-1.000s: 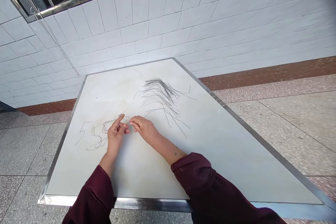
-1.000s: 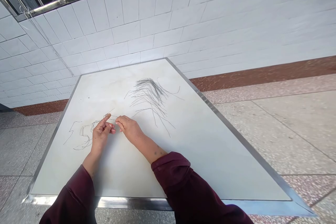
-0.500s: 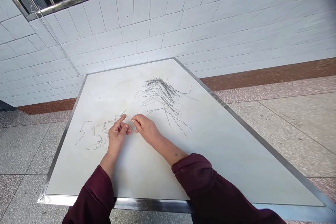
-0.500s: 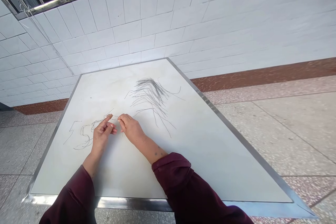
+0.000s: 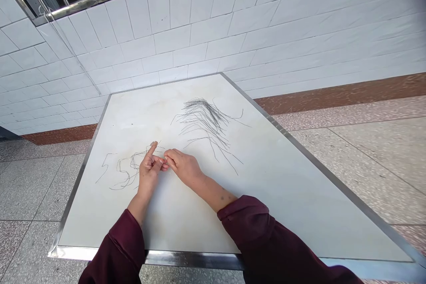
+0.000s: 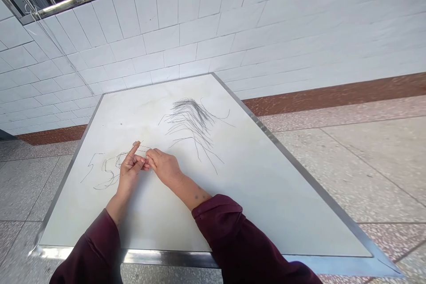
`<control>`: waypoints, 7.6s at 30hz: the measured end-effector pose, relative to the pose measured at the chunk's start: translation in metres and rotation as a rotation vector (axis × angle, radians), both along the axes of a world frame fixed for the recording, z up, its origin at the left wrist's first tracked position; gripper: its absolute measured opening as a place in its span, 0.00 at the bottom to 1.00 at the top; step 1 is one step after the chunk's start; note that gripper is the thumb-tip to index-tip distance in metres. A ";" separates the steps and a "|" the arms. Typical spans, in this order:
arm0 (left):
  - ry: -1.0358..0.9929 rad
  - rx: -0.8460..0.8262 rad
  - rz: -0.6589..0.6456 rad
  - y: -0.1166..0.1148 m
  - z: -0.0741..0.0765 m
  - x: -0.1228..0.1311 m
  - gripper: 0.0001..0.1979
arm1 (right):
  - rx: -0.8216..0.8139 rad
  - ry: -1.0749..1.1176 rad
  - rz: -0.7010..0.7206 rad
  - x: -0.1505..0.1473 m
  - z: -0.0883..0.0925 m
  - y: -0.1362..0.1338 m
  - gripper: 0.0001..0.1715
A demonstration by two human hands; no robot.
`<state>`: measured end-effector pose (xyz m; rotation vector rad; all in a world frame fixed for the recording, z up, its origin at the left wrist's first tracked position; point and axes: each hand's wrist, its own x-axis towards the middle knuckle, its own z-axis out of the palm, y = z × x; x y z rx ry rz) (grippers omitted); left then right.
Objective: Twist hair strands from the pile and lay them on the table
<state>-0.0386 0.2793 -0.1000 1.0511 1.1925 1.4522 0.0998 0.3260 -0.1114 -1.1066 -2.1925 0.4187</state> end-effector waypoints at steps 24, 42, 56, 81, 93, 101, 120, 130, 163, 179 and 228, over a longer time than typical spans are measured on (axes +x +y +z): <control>0.000 -0.017 0.071 -0.002 -0.001 0.009 0.28 | -0.174 0.029 -0.082 -0.005 0.003 -0.006 0.08; 0.001 -0.058 0.160 -0.002 0.001 0.005 0.19 | -0.310 0.197 0.102 -0.002 0.010 -0.008 0.07; -0.053 -0.131 -0.009 0.001 0.000 -0.006 0.40 | -0.516 0.260 0.115 0.004 0.005 0.005 0.09; 0.087 0.007 0.410 -0.001 0.003 -0.022 0.18 | -0.277 -0.143 -0.102 0.005 -0.018 0.013 0.12; 0.096 0.158 0.698 -0.002 0.008 -0.028 0.19 | -0.182 0.025 -0.552 0.084 0.025 0.053 0.16; 0.408 0.169 0.519 -0.002 0.003 -0.023 0.15 | -0.101 0.004 -0.399 0.091 0.006 0.066 0.11; 1.016 0.175 0.176 -0.002 -0.014 -0.021 0.28 | -0.091 -0.248 -0.344 0.098 -0.018 0.080 0.12; 0.709 0.246 0.487 -0.002 -0.004 -0.016 0.18 | -0.081 -0.262 -0.321 0.101 -0.014 0.081 0.13; 0.545 0.234 0.589 -0.002 0.002 -0.021 0.20 | -0.355 -0.030 -0.144 0.113 0.020 0.069 0.09; 0.229 0.182 0.296 -0.010 0.009 -0.016 0.23 | -0.456 0.297 0.187 0.061 0.047 0.019 0.13; -0.168 -0.146 -0.353 -0.281 0.101 0.051 0.33 | 0.307 -0.066 0.322 0.101 0.100 -0.269 0.11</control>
